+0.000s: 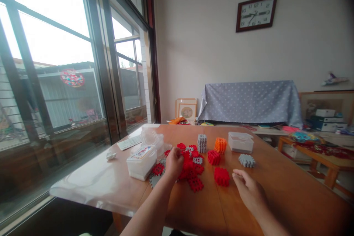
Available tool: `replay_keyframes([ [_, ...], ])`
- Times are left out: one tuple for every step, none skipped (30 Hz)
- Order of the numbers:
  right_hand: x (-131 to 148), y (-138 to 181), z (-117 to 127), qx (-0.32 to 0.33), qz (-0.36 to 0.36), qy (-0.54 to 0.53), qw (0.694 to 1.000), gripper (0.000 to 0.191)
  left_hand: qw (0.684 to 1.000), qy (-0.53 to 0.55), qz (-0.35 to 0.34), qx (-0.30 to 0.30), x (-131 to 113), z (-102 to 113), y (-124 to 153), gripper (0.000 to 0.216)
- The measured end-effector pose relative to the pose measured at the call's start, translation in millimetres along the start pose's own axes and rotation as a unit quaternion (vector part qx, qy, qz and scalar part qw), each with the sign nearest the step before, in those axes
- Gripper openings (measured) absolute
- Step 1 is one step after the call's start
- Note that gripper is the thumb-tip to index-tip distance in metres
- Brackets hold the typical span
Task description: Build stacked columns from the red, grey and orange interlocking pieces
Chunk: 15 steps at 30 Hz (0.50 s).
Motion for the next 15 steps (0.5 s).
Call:
replay_keyframes([
  [1, 1, 1, -0.009, 0.006, 0.001, 1.0, 0.046, 0.999, 0.037, 0.006, 0.003, -3, -4, 1, 0.018],
  [2, 2, 2, -0.02, 0.015, 0.005, 1.0, 0.046, 0.997, 0.075, 0.012, 0.009, -7, -9, 3, 0.019],
  [4, 3, 3, -0.033, 0.027, 0.01, 0.999, 0.046, 0.994, 0.111, 0.019, 0.017, -11, -14, 6, 0.02],
  [7, 4, 4, -0.049, 0.043, 0.018, 0.998, 0.046, 0.989, 0.145, 0.025, 0.028, -15, -19, 10, 0.022],
  [12, 6, 5, -0.064, 0.064, 0.027, 0.996, 0.045, 0.983, 0.176, 0.031, 0.038, -20, -24, 15, 0.024],
  [18, 7, 7, -0.076, 0.088, 0.038, 0.992, 0.044, 0.977, 0.204, 0.036, 0.05, -25, -30, 19, 0.026],
  [26, 8, 8, -0.084, 0.115, 0.05, 0.989, 0.044, 0.97, 0.231, 0.043, 0.063, -29, -35, 25, 0.028],
  [36, 8, 7, -0.081, 0.143, 0.06, 0.985, 0.044, 0.959, 0.267, 0.056, 0.076, -33, -40, 30, 0.03],
  [47, 9, 7, -0.074, 0.17, 0.072, 0.98, 0.046, 0.942, 0.315, 0.08, 0.089, -36, -46, 35, 0.033],
  [59, 9, 6, -0.067, 0.194, 0.089, 0.975, 0.048, 0.926, 0.349, 0.1, 0.099, -39, -51, 40, 0.035],
  [71, 8, 4, -0.061, 0.215, 0.105, 0.969, 0.052, 0.913, 0.377, 0.116, 0.109, -41, -56, 44, 0.036],
  [83, 8, 2, -0.054, 0.234, 0.116, 0.964, 0.058, 0.903, 0.394, 0.127, 0.117, -43, -60, 48, 0.036],
  [93, 7, -1, -0.044, 0.25, 0.126, 0.959, 0.064, 0.898, 0.4, 0.131, 0.124, -45, -64, 51, 0.036],
  [103, 6, -4, -0.036, 0.261, 0.134, 0.955, 0.067, 0.896, 0.403, 0.134, 0.131, -47, -67, 54, 0.035],
  [110, 4, -8, -0.023, 0.27, 0.141, 0.952, 0.067, 0.894, 0.404, 0.136, 0.137, -48, -70, 56, 0.034],
])
Point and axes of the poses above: each hand's wrist, its own y-axis away from the middle knuckle, its own z-axis out of the back of the hand, x = y × z, the point moved 5 cm from there along -y, towards the middle knuckle
